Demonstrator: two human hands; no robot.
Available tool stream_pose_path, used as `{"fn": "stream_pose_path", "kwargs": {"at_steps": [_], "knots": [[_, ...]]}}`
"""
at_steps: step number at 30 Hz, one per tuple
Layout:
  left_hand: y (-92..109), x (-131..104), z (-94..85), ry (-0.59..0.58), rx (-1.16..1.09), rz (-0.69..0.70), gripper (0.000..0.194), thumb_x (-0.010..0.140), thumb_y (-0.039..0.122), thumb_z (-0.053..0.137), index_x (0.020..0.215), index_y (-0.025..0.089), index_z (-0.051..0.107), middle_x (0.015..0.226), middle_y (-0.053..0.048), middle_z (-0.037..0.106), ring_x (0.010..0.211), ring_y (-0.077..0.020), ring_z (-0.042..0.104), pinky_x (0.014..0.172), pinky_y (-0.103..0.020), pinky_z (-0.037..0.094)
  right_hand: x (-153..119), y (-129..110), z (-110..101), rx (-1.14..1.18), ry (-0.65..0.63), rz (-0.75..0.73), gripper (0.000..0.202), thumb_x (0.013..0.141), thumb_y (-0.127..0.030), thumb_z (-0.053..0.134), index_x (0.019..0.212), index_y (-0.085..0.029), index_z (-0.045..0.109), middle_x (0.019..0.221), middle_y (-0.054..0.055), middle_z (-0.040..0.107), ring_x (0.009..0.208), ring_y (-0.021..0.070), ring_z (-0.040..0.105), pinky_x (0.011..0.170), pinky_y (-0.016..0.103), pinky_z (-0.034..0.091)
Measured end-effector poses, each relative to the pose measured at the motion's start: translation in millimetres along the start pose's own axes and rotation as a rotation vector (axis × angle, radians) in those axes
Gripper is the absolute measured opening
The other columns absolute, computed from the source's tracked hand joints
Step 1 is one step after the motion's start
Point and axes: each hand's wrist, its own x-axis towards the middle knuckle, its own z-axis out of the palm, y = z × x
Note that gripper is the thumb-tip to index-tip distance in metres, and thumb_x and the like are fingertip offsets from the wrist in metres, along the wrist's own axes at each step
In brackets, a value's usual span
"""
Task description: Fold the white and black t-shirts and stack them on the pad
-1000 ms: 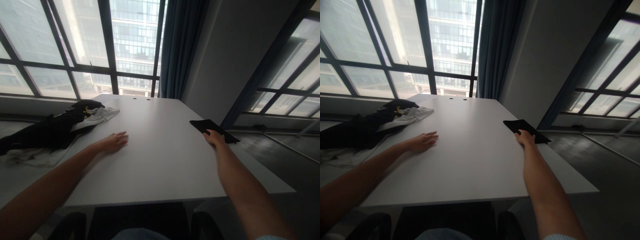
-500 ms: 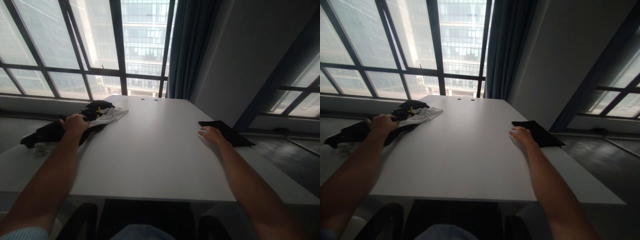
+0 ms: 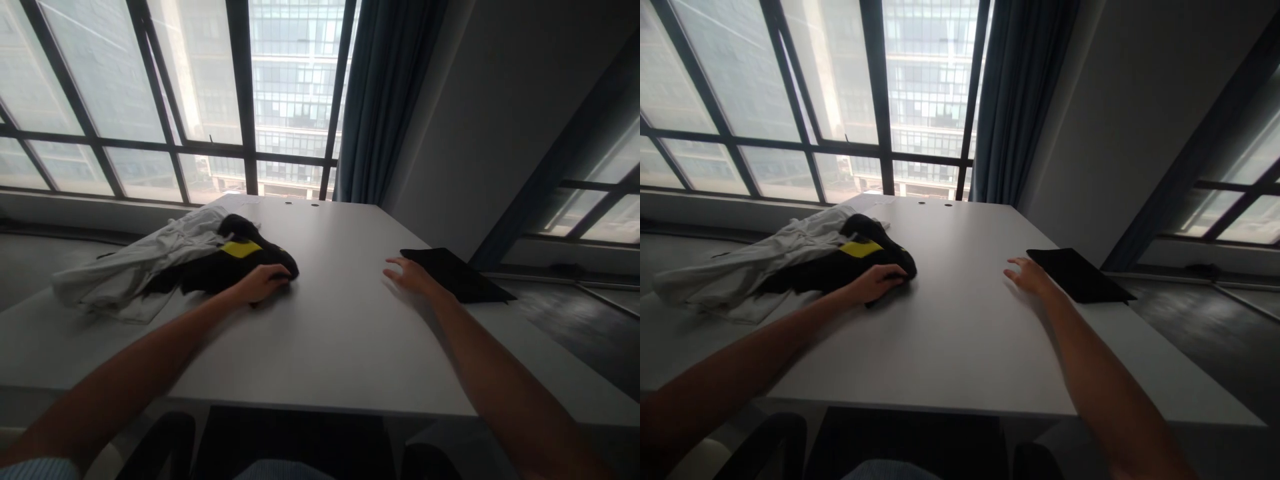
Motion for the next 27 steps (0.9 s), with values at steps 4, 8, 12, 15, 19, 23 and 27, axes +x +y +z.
{"fn": "stream_pose_path", "kwargs": {"at_steps": [4,8,12,15,19,23,27], "knots": [[29,-7,26.9,-0.436,-0.189,0.234,0.036,0.088,0.05,0.07,0.11,0.022,0.078,0.103,-0.007,0.079,0.096,-0.023,0.072,0.094,-0.033,0.054,-8,-28,3,0.103,-0.01,-0.167,0.056,0.09,-0.04,0.059,0.142,-0.019,0.059,0.147,0.013,0.059,0.136,0.0299,0.055,0.118,0.046,0.04],[21,-9,8.9,-0.402,-0.231,0.194,0.035,0.089,0.049,0.071,0.105,0.019,0.078,0.098,-0.007,0.079,0.086,-0.0209,0.071,0.081,-0.03,0.055,-15,-68,13,0.208,-0.029,-0.343,0.061,0.09,-0.034,0.061,0.149,-0.024,0.052,0.154,0.011,0.053,0.141,0.03,0.05,0.12,0.051,0.037],[24,-10,3.7,-0.359,-0.357,0.143,0.04,0.09,0.055,0.067,0.1,0.018,0.077,0.101,-0.01,0.078,0.09,-0.0219,0.072,0.082,-0.031,0.055,-26,-117,32,0.276,-0.08,-0.515,0.064,0.09,-0.032,0.064,0.152,-0.03,0.048,0.162,0.007,0.043,0.146,0.0296,0.044,0.119,0.054,0.04],[35,-13,16.7,-0.503,-0.384,0.189,0.037,0.093,0.052,0.066,0.104,0.019,0.078,0.106,-0.01,0.079,0.093,-0.0222,0.073,0.082,-0.03,0.056,-34,-143,46,0.313,-0.088,-0.67,0.04,0.094,-0.029,0.06,0.133,-0.03,0.066,0.157,0.006,0.05,0.142,0.028,0.049,0.116,0.052,0.043],[26,-9,19.5,-0.298,-0.11,0.244,0.041,0.095,0.051,0.063,0.118,0.019,0.075,0.114,-0.011,0.076,0.103,-0.0257,0.071,0.095,-0.036,0.053,-31,-141,48,0.334,-0.045,-0.758,0.026,0.096,-0.021,0.05,0.107,-0.026,0.073,0.131,0.007,0.072,0.134,0.026,0.058,0.112,0.048,0.046],[-6,-3,7.2,-0.279,0.229,0.127,0.068,0.087,0.064,0.066,0.141,0.023,0.061,0.148,-0.014,0.058,0.138,-0.0368,0.051,0.118,-0.05,0.036,-17,-120,25,0.2,0.061,-0.592,0.029,0.093,-0.017,0.049,0.105,-0.023,0.074,0.113,0.01,0.077,0.116,0.0291,0.068,0.109,0.049,0.046],[-21,-4,9.7,-0.334,0.295,0.076,0.08,0.088,0.068,0.061,0.152,0.021,0.05,0.162,-0.015,0.042,0.149,-0.0377,0.036,0.124,-0.052,0.024,-24,-123,2,0.184,0.068,-0.516,0.027,0.086,-0.014,0.053,0.099,-0.02,0.076,0.093,0.01,0.077,0.096,0.0285,0.07,0.103,0.049,0.049]]}}
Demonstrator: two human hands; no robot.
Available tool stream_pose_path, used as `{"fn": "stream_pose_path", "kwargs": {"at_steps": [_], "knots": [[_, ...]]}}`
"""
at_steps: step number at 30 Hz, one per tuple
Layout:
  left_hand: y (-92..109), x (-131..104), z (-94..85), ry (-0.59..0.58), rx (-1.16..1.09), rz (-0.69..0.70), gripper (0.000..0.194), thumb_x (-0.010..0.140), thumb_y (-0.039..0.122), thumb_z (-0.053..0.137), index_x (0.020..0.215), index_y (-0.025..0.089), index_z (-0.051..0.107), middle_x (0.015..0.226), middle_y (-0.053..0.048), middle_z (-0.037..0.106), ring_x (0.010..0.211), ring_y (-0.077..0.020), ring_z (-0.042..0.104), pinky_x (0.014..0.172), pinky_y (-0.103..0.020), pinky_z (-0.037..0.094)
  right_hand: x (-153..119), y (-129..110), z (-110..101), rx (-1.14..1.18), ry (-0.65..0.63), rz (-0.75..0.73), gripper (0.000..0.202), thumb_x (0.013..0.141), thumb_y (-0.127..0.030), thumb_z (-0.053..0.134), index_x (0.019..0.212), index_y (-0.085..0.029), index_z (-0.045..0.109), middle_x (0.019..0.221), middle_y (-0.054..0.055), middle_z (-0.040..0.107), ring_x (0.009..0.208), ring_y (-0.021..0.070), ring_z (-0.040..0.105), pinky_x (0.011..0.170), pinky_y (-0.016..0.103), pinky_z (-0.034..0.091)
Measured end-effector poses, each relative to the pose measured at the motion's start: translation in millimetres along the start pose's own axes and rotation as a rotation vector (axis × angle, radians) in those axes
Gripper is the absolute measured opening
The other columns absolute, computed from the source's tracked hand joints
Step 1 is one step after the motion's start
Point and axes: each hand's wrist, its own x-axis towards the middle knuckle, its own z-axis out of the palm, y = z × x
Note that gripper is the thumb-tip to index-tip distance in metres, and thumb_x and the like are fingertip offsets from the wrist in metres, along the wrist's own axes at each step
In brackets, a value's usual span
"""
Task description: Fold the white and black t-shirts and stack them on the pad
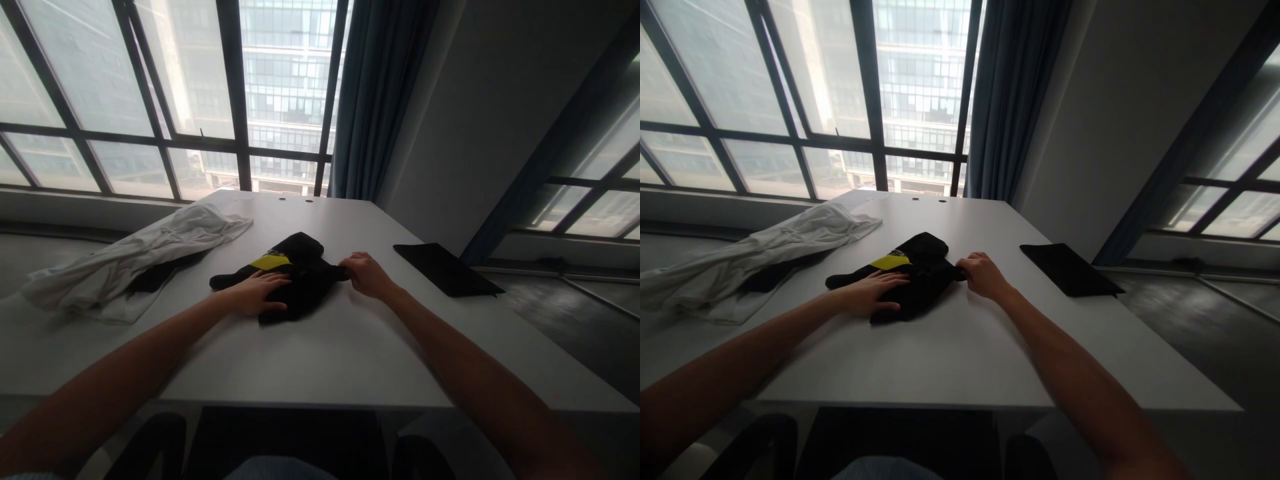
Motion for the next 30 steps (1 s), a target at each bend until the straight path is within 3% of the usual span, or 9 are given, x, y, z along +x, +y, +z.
{"fn": "stream_pose_path", "kwargs": {"at_steps": [4,7,11,16,18,20,24,27,30], "knots": [[-4,1,2.1,0.057,-0.018,0.045,0.061,0.095,0.057,0.059,0.144,0.02,0.06,0.16,-0.011,0.046,0.148,-0.0337,0.04,0.123,-0.045,0.027,-4,-29,2,0.435,-0.25,-0.052,0.021,0.091,-0.031,0.058,0.1,-0.022,0.074,0.089,0.004,0.076,0.079,0.0212,0.07,0.079,0.037,0.058],[-14,1,-5.1,0.014,-0.033,0.101,0.043,0.096,0.047,0.06,0.13,0.023,0.071,0.158,-0.007,0.049,0.145,-0.0308,0.044,0.121,-0.041,0.032,-4,-25,11,0.574,-0.288,-0.032,0.03,0.091,-0.04,0.061,0.109,-0.019,0.074,0.1,0.006,0.077,0.091,0.0222,0.072,0.086,0.038,0.059],[-26,0,-16.5,-0.012,-0.124,0.196,0.032,0.096,0.037,0.058,0.114,0.019,0.077,0.148,-0.012,0.059,0.138,-0.03,0.054,0.116,-0.04,0.04,-5,13,19,0.356,-0.269,0.084,0.043,0.087,-0.04,0.067,0.126,-0.02,0.071,0.137,0.012,0.066,0.126,0.029,0.061,0.113,0.045,0.045],[-33,-8,-34.1,0.038,-0.166,0.103,0.036,0.095,0.043,0.055,0.112,0.019,0.077,0.115,-0.009,0.078,0.104,-0.0254,0.072,0.097,-0.034,0.053,-7,51,16,0.054,-0.249,0.291,0.073,0.084,-0.053,0.072,0.146,-0.018,0.058,0.158,0.017,0.043,0.138,0.0342,0.05,0.116,0.046,0.041],[-37,-15,-44.4,0.076,-0.118,0.029,0.04,0.094,0.047,0.054,0.107,0.018,0.078,0.104,-0.007,0.079,0.093,-0.0236,0.073,0.091,-0.031,0.054,-7,59,13,-0.061,-0.204,0.37,0.072,0.086,-0.049,0.071,0.148,-0.016,0.054,0.157,0.019,0.043,0.135,0.033,0.053,0.114,0.042,0.042],[-44,-24,-55.4,0.128,-0.089,-0.033,0.044,0.092,0.051,0.052,0.106,0.018,0.077,0.101,-0.007,0.079,0.09,-0.0234,0.072,0.09,-0.031,0.054,-8,65,11,-0.15,-0.204,0.407,0.059,0.09,-0.04,0.067,0.144,-0.018,0.059,0.146,0.016,0.056,0.128,0.0293,0.059,0.111,0.038,0.044],[-63,-40,-73.7,0.231,-0.017,-0.178,0.048,0.088,0.056,0.052,0.102,0.019,0.078,0.098,-0.006,0.08,0.089,-0.0242,0.072,0.087,-0.031,0.053,-7,69,2,-0.268,-0.249,0.499,0.031,0.093,-0.031,0.057,0.117,-0.023,0.074,0.122,0.01,0.072,0.111,0.0263,0.067,0.094,0.033,0.05],[-74,-50,-82.4,0.293,0.014,-0.269,0.049,0.083,0.06,0.054,0.095,0.019,0.078,0.09,-0.006,0.079,0.084,-0.0242,0.071,0.083,-0.032,0.054,-8,73,-17,-0.303,-0.074,0.634,0.029,0.094,-0.033,0.052,0.106,-0.02,0.075,0.11,0.013,0.075,0.104,0.0296,0.067,0.086,0.036,0.05],[-76,-56,-88.1,0.277,-0.09,-0.294,0.052,0.077,0.066,0.06,0.091,0.02,0.078,0.084,-0.005,0.077,0.08,-0.0237,0.069,0.077,-0.031,0.055,-13,87,-43,-0.149,0.336,0.703,0.033,0.092,-0.044,0.051,0.096,-0.018,0.071,0.094,0.011,0.073,0.093,0.029,0.066,0.083,0.038,0.05]]}}
